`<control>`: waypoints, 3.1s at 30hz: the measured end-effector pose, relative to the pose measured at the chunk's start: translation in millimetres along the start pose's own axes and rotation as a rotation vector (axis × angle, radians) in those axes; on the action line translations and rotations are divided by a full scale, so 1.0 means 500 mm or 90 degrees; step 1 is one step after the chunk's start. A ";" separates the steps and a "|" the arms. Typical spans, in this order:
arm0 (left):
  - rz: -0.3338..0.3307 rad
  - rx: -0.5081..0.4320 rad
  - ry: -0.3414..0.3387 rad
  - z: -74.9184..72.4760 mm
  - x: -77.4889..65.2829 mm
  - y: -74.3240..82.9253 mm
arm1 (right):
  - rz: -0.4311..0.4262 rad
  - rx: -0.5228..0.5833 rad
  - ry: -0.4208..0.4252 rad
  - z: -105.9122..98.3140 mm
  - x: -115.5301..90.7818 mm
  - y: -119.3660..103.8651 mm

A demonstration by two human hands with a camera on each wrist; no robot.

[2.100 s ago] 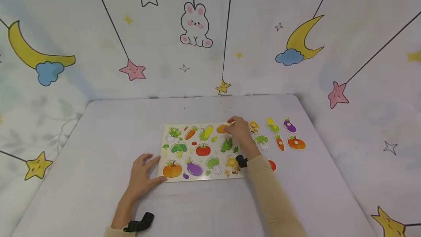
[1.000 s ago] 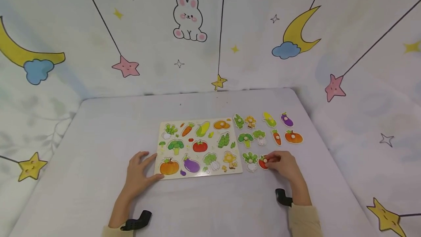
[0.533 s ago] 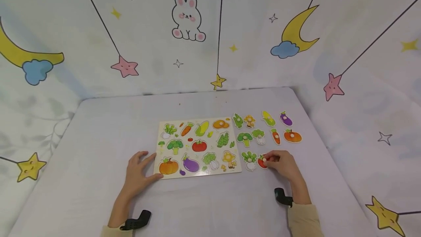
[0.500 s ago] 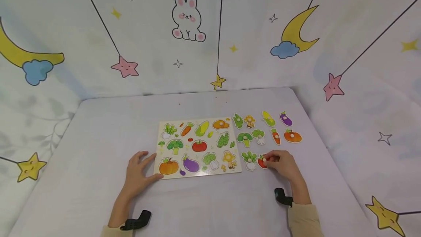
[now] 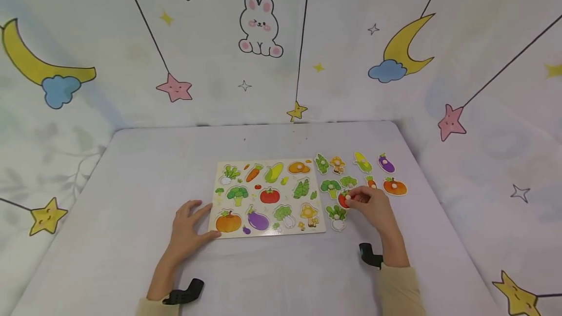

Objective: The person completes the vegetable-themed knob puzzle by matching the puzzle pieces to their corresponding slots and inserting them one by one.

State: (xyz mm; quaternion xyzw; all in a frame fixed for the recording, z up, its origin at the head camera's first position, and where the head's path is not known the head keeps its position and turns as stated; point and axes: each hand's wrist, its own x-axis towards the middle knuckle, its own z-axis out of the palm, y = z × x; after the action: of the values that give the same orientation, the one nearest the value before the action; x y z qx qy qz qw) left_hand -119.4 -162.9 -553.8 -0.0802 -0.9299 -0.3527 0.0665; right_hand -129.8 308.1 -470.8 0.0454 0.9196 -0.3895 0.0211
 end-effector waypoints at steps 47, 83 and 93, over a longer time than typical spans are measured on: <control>-0.005 0.009 0.008 0.006 -0.004 -0.003 | 0.054 -0.068 -0.051 0.330 0.099 -0.240; 0.003 0.014 0.011 0.001 -0.006 0.006 | 0.031 -0.115 -0.042 0.332 0.085 -0.236; 0.004 0.014 0.007 0.003 -0.005 0.008 | 0.026 -0.055 -0.067 0.210 0.031 -0.192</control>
State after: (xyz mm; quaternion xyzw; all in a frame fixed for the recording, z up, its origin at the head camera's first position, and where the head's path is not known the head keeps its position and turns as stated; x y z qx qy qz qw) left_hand -116.2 -159.3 -552.9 -0.0805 -0.9330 -0.3429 0.0735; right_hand -154.6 167.1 -476.4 0.0423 0.9321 -0.3510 0.0790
